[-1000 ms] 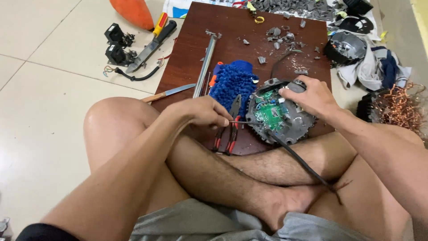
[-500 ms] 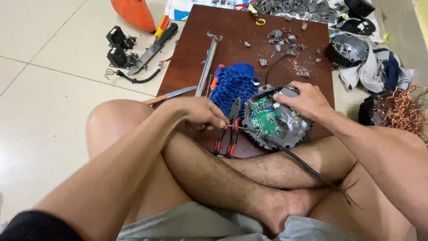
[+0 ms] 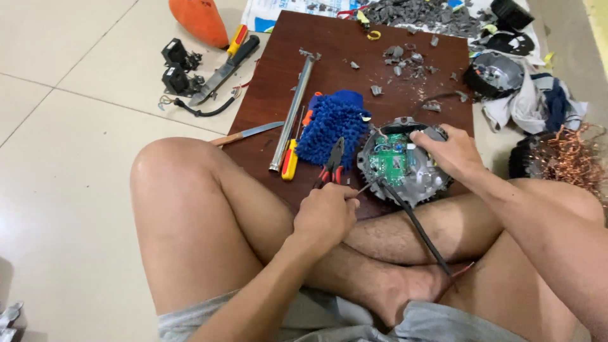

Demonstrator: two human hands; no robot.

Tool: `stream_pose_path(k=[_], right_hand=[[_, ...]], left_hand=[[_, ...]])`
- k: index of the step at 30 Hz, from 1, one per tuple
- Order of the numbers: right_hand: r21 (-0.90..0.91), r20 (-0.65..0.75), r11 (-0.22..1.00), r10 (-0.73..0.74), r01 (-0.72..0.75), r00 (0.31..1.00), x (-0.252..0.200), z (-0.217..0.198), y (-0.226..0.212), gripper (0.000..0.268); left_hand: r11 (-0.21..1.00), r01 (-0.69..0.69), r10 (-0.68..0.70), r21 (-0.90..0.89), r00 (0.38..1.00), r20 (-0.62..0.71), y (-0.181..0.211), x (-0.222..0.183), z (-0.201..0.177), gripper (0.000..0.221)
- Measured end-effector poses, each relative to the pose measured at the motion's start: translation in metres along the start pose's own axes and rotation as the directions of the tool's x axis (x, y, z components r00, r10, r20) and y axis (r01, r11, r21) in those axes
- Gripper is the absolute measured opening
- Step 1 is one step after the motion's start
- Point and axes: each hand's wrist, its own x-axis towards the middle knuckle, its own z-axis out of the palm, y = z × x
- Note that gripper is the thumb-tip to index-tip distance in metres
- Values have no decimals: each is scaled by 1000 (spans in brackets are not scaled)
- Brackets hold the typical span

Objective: The person sits cross-legged on the floor and uses pliers and a screwdriver to pry and remove parts from a circular electronic device. They repeatedly lift and separate components from the housing and circuit board, placing debris on the surrounding table.

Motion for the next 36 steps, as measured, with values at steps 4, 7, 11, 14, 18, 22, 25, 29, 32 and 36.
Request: stream_pose_path(k=[4, 7, 11, 14, 18, 22, 25, 29, 32, 36], right_hand=[[-23, 30, 1000, 10, -9, 999, -6, -5, -4, 85], [-59, 75, 998, 15, -10, 997, -5, -7, -5, 98], [-155, -18, 979, -135, 131, 991, -29, -13, -15, 86], [-275, -211, 833, -539, 480, 815, -56, -2, -16, 48], [-263, 120, 518, -820, 814, 560, -96, 37, -20, 19], [-458, 384, 601, -531, 655, 756, -120, 58, -41, 23], [-578, 319, 580, -487, 574, 813, -87, 105, -30, 19], [-762, 392, 353, -417, 543, 820, -57, 151, -21, 19], [-724, 410, 401, -405, 562, 817, -57, 153, -22, 21], [-606, 408, 556, -397, 569, 822, -65, 130, -24, 29]], left_hand=[[999, 18, -17, -38, 1000, 25, -9, 15, -3, 34], [996, -30, 33, -85, 999, 39, -15, 25, -13, 34], [774, -52, 41, -631, 999, -32, -21, 33, -23, 39], [540, 52, -68, -840, 998, 18, -11, 16, -44, 50], [458, 66, -50, -887, 998, 48, -6, 13, -44, 58], [480, 63, -35, -875, 998, 53, -11, 23, -32, 56], [484, 74, -39, -872, 997, 63, -12, 21, -34, 57], [458, 94, -57, -884, 995, 76, -11, 15, -37, 60], [465, 85, -57, -881, 996, 66, -10, 14, -38, 59], [493, 72, -54, -867, 997, 52, -8, 16, -35, 57]])
